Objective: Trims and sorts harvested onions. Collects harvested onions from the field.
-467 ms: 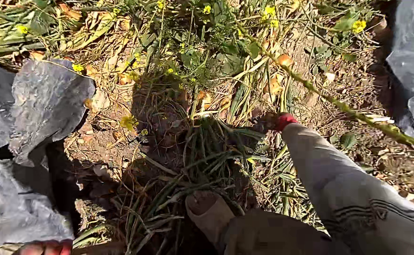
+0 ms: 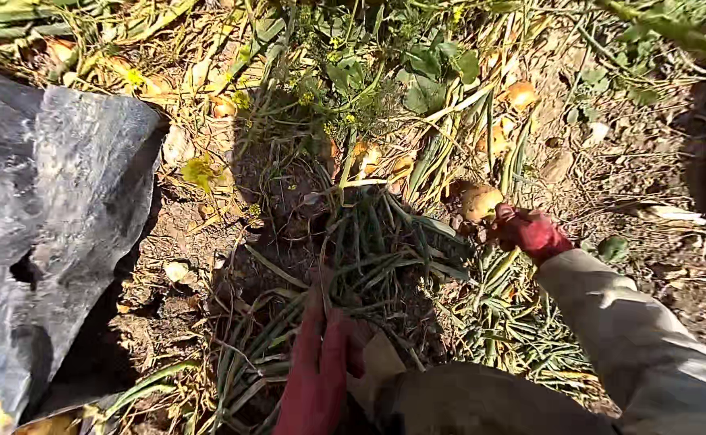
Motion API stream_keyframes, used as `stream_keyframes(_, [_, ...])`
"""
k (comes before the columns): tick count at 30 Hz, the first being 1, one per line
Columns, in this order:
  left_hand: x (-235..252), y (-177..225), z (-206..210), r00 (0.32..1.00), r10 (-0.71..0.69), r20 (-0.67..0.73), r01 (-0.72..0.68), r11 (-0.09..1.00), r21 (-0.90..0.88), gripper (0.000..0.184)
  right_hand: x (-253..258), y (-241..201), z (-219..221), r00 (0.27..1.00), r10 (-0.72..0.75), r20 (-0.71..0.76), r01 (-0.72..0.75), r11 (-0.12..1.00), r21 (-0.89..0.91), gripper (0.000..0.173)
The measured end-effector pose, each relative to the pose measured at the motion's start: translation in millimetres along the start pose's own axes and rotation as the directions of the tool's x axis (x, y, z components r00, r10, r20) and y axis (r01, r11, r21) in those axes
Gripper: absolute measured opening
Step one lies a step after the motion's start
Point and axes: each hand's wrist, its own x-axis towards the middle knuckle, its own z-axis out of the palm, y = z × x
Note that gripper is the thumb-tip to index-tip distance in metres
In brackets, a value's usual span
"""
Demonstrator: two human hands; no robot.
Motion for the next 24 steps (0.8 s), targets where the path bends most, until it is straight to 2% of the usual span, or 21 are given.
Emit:
stream_keyframes(2, [3.0, -2.6, 12.0, 0.998, -0.042, 0.053, 0.039, 0.998, 0.056, 0.058, -56.2, -29.3, 27.0, 0.977, -0.178, 0.121, 0.138, 0.949, 0.285, 0.038])
stream_keyframes(3, [3.4, -4.5, 15.8, 0.996, -0.057, 0.076, 0.050, 0.995, 0.083, 0.058, -84.3, -45.2, 41.4, 0.947, -0.255, 0.194, 0.177, 0.922, 0.344, 0.040])
stream_keyframes(5, [-1.3, -8.3, 17.9, 0.995, -0.046, 0.093, 0.034, 0.991, 0.130, 0.059, -127.5, -68.9, 69.9, 0.841, -0.380, 0.385, 0.199, 0.879, 0.434, 0.057])
stream_keyframes(6, [-6.5, -9.0, 16.6, 0.996, -0.023, 0.082, 0.011, 0.990, 0.143, 0.061, -145.2, -80.7, 82.6, 0.761, -0.427, 0.489, 0.241, 0.885, 0.398, 0.068])
stream_keyframes(9, [-29.4, -12.8, 4.4, 0.993, 0.118, -0.011, -0.117, 0.988, 0.104, 0.056, -184.2, -124.4, 104.6, 0.482, -0.396, 0.781, 0.267, 0.916, 0.299, 0.063])
stream_keyframes(10, [-36.9, -16.0, -2.4, 0.986, 0.161, -0.041, -0.157, 0.984, 0.080, 0.052, -190.7, -134.5, 108.3, 0.433, -0.389, 0.813, 0.291, 0.914, 0.282, 0.059])
stream_keyframes(11, [-43.8, -18.9, -9.1, 0.979, 0.197, -0.058, -0.194, 0.979, 0.058, 0.049, -195.7, -143.2, 110.2, 0.425, -0.413, 0.805, 0.355, 0.895, 0.271, 0.051])
stream_keyframes(12, [-50.3, -22.4, -14.0, 0.971, 0.225, -0.081, -0.224, 0.974, 0.024, 0.048, -201.7, -150.7, 110.7, 0.434, -0.482, 0.761, 0.481, 0.838, 0.256, 0.042])
stream_keyframes(13, [-56.2, -26.2, -17.5, 0.960, 0.253, -0.121, -0.255, 0.967, -0.005, 0.044, -207.4, -155.2, 111.5, 0.413, -0.608, 0.678, 0.653, 0.717, 0.244, 0.035])
stream_keyframes(14, [-60.3, -29.1, -20.3, 0.941, 0.290, -0.174, -0.297, 0.955, -0.016, 0.042, -212.3, -157.7, 113.2, 0.347, -0.750, 0.564, 0.830, 0.525, 0.188, 0.034])
stream_keyframes(15, [-62.9, -31.3, -21.7, 0.916, 0.325, -0.237, -0.339, 0.940, -0.022, 0.041, -218.1, -160.9, 114.5, 0.222, -0.868, 0.444, 0.956, 0.284, 0.078, 0.035])
stream_keyframes(16, [-65.2, -33.0, -22.2, 0.886, 0.355, -0.298, -0.384, 0.923, -0.042, 0.041, -223.4, -163.1, 115.7, 0.086, -0.928, 0.363, 0.996, 0.071, -0.052, 0.037])
stream_keyframes(17, [-66.9, -34.6, -23.7, 0.855, 0.386, -0.346, -0.423, 0.905, -0.035, 0.041, -230.6, -164.5, 118.6, -0.011, -0.953, 0.304, 0.984, -0.065, -0.168, 0.036])
stream_keyframes(19, [-68.6, -37.7, -26.6, 0.801, 0.449, -0.396, -0.442, 0.890, 0.115, 0.047, -240.2, -163.3, 124.6, -0.120, -0.963, 0.240, 0.952, -0.180, -0.246, 0.030])
stream_keyframes(20, [-69.9, -39.2, -28.3, 0.801, 0.469, -0.373, -0.403, 0.882, 0.244, 0.061, -244.4, -164.0, 129.2, -0.160, -0.954, 0.253, 0.940, -0.226, -0.255, 0.025])
stream_keyframes(21, [-70.9, -40.3, -27.7, 0.805, 0.486, -0.340, -0.376, 0.862, 0.341, 0.076, -251.3, -165.5, 132.4, -0.140, -0.930, 0.341, 0.944, -0.229, -0.236, 0.020])
stream_keyframes(22, [-73.6, -39.6, -22.7, 0.806, 0.481, -0.346, -0.354, 0.859, 0.370, 0.079, -260.4, -168.8, 136.6, -0.047, -0.874, 0.484, 0.958, -0.176, -0.225, 0.020])
stream_keyframes(23, [-78.5, -40.4, -15.5, 0.799, 0.466, -0.380, -0.340, 0.872, 0.353, 0.070, -272.8, -176.8, 140.6, 0.153, -0.734, 0.662, 0.973, -0.006, -0.231, 0.027])
stream_keyframes(24, [-80.3, -51.6, -11.8, 0.786, 0.467, -0.406, -0.368, 0.880, 0.300, 0.064, -282.2, -188.9, 145.4, 0.332, -0.520, 0.787, 0.943, 0.197, -0.267, 0.038])
